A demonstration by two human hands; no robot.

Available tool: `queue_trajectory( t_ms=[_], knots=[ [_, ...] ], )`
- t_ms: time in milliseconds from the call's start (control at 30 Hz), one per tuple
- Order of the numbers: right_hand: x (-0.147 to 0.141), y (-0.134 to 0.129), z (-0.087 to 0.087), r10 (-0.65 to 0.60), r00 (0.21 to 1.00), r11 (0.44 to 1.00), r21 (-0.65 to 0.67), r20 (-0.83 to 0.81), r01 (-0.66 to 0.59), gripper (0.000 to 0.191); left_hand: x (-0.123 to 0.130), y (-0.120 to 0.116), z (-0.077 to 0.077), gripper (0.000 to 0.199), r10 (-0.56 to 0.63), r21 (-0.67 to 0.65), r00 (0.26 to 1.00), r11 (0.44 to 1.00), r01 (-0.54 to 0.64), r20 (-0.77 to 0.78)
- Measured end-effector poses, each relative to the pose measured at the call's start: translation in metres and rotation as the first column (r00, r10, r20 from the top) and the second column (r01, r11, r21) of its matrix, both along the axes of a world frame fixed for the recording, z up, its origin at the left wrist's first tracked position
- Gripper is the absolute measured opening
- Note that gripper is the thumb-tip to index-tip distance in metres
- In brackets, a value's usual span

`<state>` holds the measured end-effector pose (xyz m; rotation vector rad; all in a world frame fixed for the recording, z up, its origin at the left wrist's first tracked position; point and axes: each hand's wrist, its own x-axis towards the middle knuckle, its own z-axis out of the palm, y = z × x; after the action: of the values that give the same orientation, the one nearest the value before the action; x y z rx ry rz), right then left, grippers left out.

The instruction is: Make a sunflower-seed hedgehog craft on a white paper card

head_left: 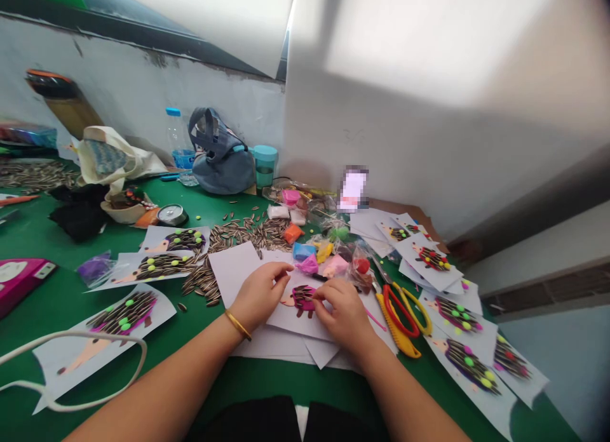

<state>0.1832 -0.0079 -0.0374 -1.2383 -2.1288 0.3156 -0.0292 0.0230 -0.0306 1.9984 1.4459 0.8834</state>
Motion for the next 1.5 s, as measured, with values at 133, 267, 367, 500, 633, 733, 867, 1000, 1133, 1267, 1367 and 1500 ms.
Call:
queue_trajectory(
  t_ms=[133,267,367,500,633,733,867,1000,1133,1267,1367,1500],
  knots=[
    [-0.004,-0.001,-0.003,-0.027,0.994,1.000,0.000,0.110,0.027,0.005,-0.003,0.005,-0.003,0.025,0.024,0.019,0.992,1.000,-0.021,-0.127],
    [-0.008,-0.002,-0.005,-0.052,0.985,0.998,0.034,0.167,0.047,0.005,-0.003,0.004,-0.004,0.026,0.019,0.010,0.983,1.000,-0.017,-0.184],
    [-0.009,-0.001,-0.006,-0.059,0.976,0.996,0.072,0.210,0.045,0.004,-0.003,0.005,-0.006,0.026,0.014,-0.004,0.979,1.000,-0.015,-0.202],
    [-0.012,-0.001,-0.007,-0.067,0.952,0.989,0.149,0.297,0.024,0.007,-0.003,0.005,-0.006,0.027,0.017,-0.022,0.975,0.999,-0.023,-0.223],
    [-0.016,-0.002,-0.007,-0.081,0.925,0.982,0.190,0.370,0.010,0.011,-0.003,0.006,-0.005,0.028,0.020,-0.036,0.975,0.999,-0.029,-0.220],
    [-0.018,-0.002,-0.006,-0.092,0.910,0.980,0.200,0.404,0.010,0.011,-0.003,0.005,-0.006,0.029,0.019,-0.050,0.977,0.998,-0.030,-0.210],
    [-0.019,-0.001,-0.006,-0.101,0.896,0.978,0.207,0.432,0.011,0.011,-0.004,0.007,-0.007,0.029,0.020,-0.065,0.987,0.997,-0.031,-0.161],
    [-0.018,-0.003,-0.005,-0.094,0.915,0.982,0.187,0.392,0.021,0.011,-0.016,0.016,-0.002,0.028,0.100,-0.076,0.994,0.992,-0.104,-0.045],
    [-0.012,-0.005,-0.002,-0.069,0.951,0.988,0.154,0.301,0.023,0.006,-0.039,0.028,0.011,0.027,0.222,-0.091,0.975,0.972,-0.218,0.031],
    [-0.005,-0.006,0.003,-0.062,0.976,0.987,0.161,0.207,0.029,0.008,-0.052,0.032,0.018,0.021,0.164,-0.167,0.982,0.970,-0.178,-0.092],
    [-0.001,-0.006,0.005,-0.067,0.985,0.986,0.159,0.158,0.042,0.011,-0.053,0.028,0.019,0.014,-0.026,-0.207,0.932,0.977,-0.053,-0.361],
    [0.001,-0.005,0.006,-0.073,0.987,0.989,0.134,0.143,0.054,0.014,-0.049,0.022,0.021,0.010,-0.063,-0.149,0.812,0.988,-0.030,-0.581]
  ],
)
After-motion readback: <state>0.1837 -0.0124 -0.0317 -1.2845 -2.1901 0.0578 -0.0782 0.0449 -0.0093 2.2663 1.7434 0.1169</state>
